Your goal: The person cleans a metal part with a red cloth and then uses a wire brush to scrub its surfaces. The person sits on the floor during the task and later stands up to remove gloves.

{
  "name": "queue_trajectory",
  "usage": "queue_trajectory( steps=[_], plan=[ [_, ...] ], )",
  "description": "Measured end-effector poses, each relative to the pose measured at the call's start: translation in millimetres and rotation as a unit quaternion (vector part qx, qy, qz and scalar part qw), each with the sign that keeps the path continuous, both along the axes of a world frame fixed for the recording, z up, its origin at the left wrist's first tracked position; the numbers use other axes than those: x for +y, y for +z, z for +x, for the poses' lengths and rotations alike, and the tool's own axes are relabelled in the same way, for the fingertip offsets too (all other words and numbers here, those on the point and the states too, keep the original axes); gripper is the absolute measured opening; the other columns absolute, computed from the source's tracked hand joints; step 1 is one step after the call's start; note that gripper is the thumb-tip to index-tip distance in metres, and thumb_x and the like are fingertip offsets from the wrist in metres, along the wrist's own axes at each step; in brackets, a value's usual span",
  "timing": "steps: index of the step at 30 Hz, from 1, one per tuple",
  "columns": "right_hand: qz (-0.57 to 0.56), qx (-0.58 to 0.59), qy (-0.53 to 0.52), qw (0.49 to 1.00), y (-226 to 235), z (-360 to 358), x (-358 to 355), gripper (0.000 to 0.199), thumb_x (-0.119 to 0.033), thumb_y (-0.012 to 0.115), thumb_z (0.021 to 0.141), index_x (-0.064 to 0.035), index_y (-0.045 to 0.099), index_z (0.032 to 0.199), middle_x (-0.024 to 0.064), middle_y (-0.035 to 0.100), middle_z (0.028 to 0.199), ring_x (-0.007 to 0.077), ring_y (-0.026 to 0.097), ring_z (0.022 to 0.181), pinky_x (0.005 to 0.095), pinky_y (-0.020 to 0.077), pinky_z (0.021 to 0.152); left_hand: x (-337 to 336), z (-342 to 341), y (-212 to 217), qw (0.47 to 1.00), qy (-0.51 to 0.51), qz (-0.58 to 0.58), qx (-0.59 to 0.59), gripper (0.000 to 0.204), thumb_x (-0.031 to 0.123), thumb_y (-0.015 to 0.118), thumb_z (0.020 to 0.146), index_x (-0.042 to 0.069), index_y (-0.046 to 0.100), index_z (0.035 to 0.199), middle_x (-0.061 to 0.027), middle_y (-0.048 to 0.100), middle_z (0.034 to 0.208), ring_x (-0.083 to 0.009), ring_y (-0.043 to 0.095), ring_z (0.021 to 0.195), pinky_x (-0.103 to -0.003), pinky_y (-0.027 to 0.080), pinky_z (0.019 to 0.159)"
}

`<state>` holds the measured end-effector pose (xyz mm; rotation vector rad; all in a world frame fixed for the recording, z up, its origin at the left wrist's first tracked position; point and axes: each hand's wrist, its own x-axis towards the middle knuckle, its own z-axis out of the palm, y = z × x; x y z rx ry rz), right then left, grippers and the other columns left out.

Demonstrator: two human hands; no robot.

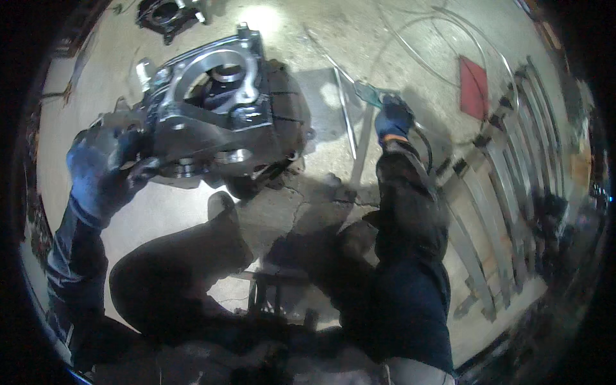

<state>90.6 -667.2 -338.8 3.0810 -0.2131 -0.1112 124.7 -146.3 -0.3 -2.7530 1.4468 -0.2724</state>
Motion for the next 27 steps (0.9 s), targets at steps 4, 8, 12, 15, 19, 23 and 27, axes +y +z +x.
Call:
queue_trajectory(
  steps=[4, 8, 12, 15, 19, 23, 27],
  plan=[
    [0.066, 0.014, -0.032, 0.997, 43.4, -4.4, 11.3, 0.036, -0.020, 0.066, 0.087, -0.0132, 0.071, 0.122, 0.0152, 0.074, 0.111, 0.0374, 0.070, 0.106, 0.0458, 0.0541, 0.095, 12.2, -5.0, 2.7, 0.999, 0.019, 0.029, -0.006, 0.039, 0.052, 0.075, 0.090, 0.013, 0.070, 0.091, -0.0054, 0.060, 0.063, -0.0205, 0.063, 0.057, -0.035, 0.050, 0.052],
    [0.074, 0.014, -0.081, 0.994, 160.1, -23.1, 30.4, 0.034, -0.033, 0.070, 0.089, -0.0134, 0.072, 0.117, 0.0170, 0.073, 0.111, 0.0394, 0.070, 0.104, 0.0467, 0.0540, 0.091, 30.3, -24.7, 23.9, 0.997, 0.058, 0.040, 0.039, 0.041, 0.049, 0.078, 0.085, 0.009, 0.069, 0.089, -0.0111, 0.068, 0.078, -0.0314, 0.066, 0.069, -0.045, 0.050, 0.062],
    [0.122, -0.108, -0.045, 0.986, 326.1, -79.6, 50.8, 0.056, -0.050, 0.069, 0.093, -0.0110, 0.066, 0.132, 0.0210, 0.075, 0.108, 0.0382, 0.072, 0.101, 0.0448, 0.0537, 0.088, 43.6, -58.1, 50.5, 0.992, 0.099, 0.007, 0.076, 0.042, 0.049, 0.074, 0.089, 0.007, 0.068, 0.093, -0.0169, 0.071, 0.089, -0.0381, 0.071, 0.085, -0.049, 0.055, 0.077],
    [0.201, -0.096, -0.063, 0.973, 453.7, -129.1, 84.0, 0.058, -0.049, 0.073, 0.092, -0.0065, 0.068, 0.131, 0.0170, 0.076, 0.106, 0.0313, 0.073, 0.098, 0.0414, 0.0532, 0.086, 41.3, -88.3, 80.3, 0.997, 0.063, -0.038, 0.017, 0.047, 0.050, 0.072, 0.090, 0.007, 0.070, 0.108, -0.0183, 0.072, 0.096, -0.0400, 0.070, 0.088, -0.049, 0.055, 0.080],
    [0.327, -0.054, -0.123, 0.936, 582.2, -234.4, 160.0, 0.054, -0.044, 0.077, 0.093, 0.0000, 0.070, 0.124, 0.0024, 0.071, 0.096, 0.0095, 0.058, 0.081, 0.0300, 0.0483, 0.073, -10.7, -180.8, 120.6, 0.886, 0.067, -0.342, 0.307, 0.058, 0.051, 0.062, 0.101, 0.003, 0.062, 0.134, -0.0136, 0.073, 0.105, -0.0283, 0.073, 0.085, -0.039, 0.058, 0.074],
    [0.339, -0.064, -0.090, 0.934, 626.5, -335.5, 238.4, 0.043, -0.034, 0.075, 0.097, 0.0011, 0.070, 0.122, -0.0002, 0.068, 0.094, 0.0078, 0.055, 0.077, 0.0283, 0.0461, 0.067, -67.1, -265.4, 157.8, 0.386, -0.064, -0.684, 0.616, 0.054, 0.041, 0.058, 0.106, 0.003, 0.052, 0.143, -0.0130, 0.072, 0.106, -0.0188, 0.074, 0.086, -0.031, 0.058, 0.068],
    [0.279, -0.041, -0.157, 0.947, 634.5, -401.2, 281.0, 0.034, -0.032, 0.075, 0.098, -0.0028, 0.070, 0.115, -0.0048, 0.063, 0.079, 0.0057, 0.053, 0.067, 0.0256, 0.0418, 0.058, -72.6, -319.3, 180.2, 0.202, -0.072, -0.701, 0.680, 0.033, 0.031, 0.061, 0.106, 0.007, 0.058, 0.128, -0.0092, 0.070, 0.096, -0.0142, 0.068, 0.078, -0.028, 0.055, 0.068]
  ],
)
